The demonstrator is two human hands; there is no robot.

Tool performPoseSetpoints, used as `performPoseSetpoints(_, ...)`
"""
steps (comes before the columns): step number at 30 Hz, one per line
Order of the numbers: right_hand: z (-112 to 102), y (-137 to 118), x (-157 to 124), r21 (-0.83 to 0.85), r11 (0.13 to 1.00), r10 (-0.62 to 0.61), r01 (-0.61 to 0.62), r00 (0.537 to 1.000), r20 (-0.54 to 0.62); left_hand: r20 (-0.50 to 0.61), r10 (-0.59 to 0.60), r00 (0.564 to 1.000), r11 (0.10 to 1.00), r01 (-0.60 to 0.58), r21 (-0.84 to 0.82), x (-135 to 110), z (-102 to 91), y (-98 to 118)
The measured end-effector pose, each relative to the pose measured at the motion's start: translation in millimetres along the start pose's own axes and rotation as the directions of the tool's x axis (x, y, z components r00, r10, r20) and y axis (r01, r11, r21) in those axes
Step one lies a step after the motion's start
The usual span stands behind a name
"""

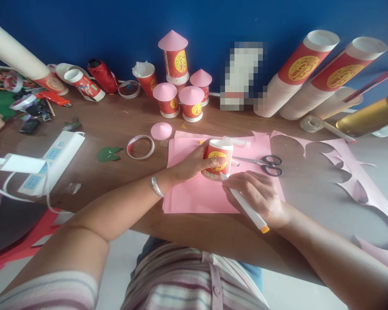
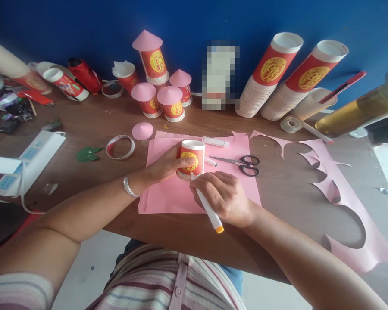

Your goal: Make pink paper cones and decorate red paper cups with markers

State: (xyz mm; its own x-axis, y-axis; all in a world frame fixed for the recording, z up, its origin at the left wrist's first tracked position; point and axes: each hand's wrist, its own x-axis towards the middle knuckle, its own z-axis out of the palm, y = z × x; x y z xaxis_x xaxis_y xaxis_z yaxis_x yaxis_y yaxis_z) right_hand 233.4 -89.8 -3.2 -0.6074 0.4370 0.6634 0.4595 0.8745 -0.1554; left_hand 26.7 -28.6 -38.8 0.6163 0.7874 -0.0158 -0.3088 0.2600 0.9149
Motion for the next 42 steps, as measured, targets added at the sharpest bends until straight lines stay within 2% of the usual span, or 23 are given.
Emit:
performPoseSetpoints(18, 1.6, 1.7, -6.9, -0.012, 1.000, 0.013, -0.013, 1.000, -0.027, -0.040, -0.004, 0.999, 1.000, 0.005, 0.012, -2.0, 2.1, 4.2)
performPoseSetpoints(24, 1.6, 1.5, -7.2, -0.007, 1.000, 0.004, -0.004, 1.000, -0.023, -0.014, 0.011, 1.000, 1.000, -0.011, 0.001, -2.3, 2.9, 6.0)
performPoseSetpoints(42, 0.7, -3.9, -5.0, -0.004, 1.000, 0.019, -0.019, 1.000, -0.001, -0.033, 0.031, 0.999, 0.999, -0.029, 0.037, -1.8, 1.2, 1.8)
